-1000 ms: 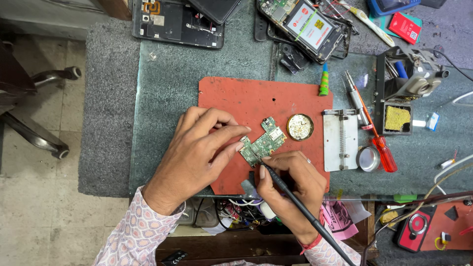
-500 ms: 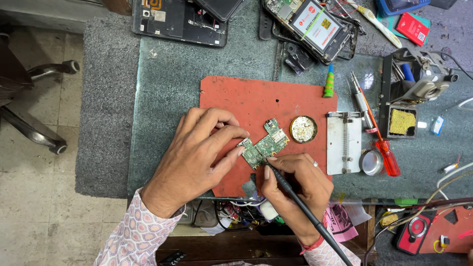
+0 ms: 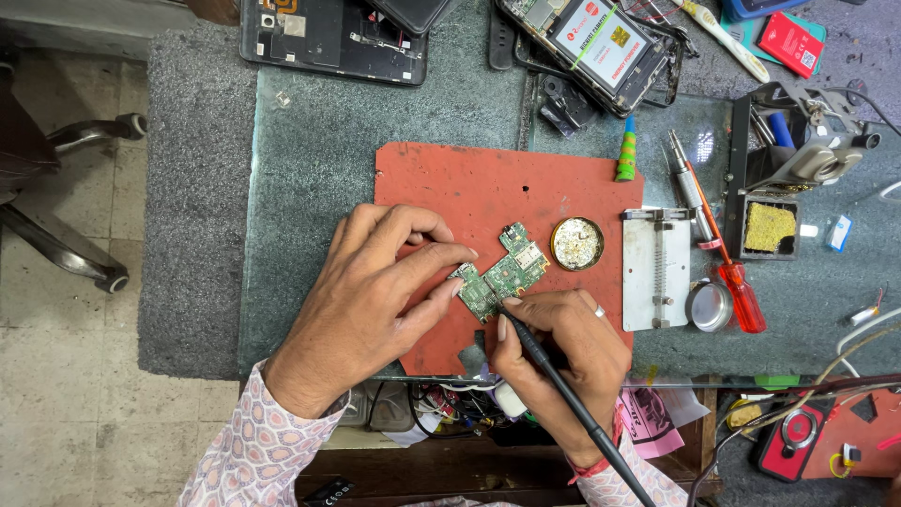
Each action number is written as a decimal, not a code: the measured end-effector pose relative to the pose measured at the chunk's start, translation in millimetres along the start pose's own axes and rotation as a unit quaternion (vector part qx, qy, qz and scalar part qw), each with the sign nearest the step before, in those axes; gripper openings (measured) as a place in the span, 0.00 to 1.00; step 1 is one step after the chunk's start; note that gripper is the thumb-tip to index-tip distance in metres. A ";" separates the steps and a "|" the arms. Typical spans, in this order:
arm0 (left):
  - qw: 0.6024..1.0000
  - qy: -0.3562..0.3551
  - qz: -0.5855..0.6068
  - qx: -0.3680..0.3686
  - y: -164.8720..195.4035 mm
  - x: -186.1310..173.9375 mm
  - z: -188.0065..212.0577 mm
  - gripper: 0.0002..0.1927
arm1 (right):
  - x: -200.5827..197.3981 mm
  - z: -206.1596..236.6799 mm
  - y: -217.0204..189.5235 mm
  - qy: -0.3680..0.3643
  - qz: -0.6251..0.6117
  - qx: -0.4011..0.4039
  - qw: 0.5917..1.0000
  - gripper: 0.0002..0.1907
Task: The person uses a soldering iron to apply solder to multiple points on a small green circuit board. They repeatedly dip the iron into a tin of solder and touch it to various pads and components on the board. The board is held steady with the left hand while the right hand manipulates the tool.
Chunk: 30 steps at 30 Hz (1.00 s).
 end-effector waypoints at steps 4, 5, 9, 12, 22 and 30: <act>1.000 0.001 0.001 0.000 0.0 -0.1 0.4 0.11 | -0.4 -1.0 -1.4 -0.002 -0.002 -0.005 1.000 0.09; 1.000 0.001 0.000 0.000 0.1 0.0 0.4 0.11 | -0.2 -1.0 -1.3 0.001 0.000 -0.002 1.000 0.09; 1.000 0.001 -0.005 0.005 0.4 0.0 0.0 0.11 | -0.4 -1.6 -2.2 -0.003 -0.001 -0.011 1.000 0.09; 1.000 0.000 -0.005 0.005 0.0 -0.1 -0.2 0.11 | -0.1 -1.7 -2.4 -0.004 -0.003 -0.010 1.000 0.08; 1.000 0.001 -0.004 0.004 0.0 -0.1 0.1 0.11 | -0.6 -1.8 -2.1 0.002 -0.003 -0.006 1.000 0.09; 1.000 0.004 -0.004 0.005 -0.4 0.3 -0.3 0.11 | -0.2 -1.6 -1.7 -0.003 -0.009 -0.008 1.000 0.08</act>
Point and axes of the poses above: each hand's wrist, its own z-axis away from the middle knuckle, its own x-axis out of the palm, y = z × x, the point moved 6 cm from there along -z, towards the middle knuckle, and after that the axes turned 5 degrees about y, right-handed, at the moved point
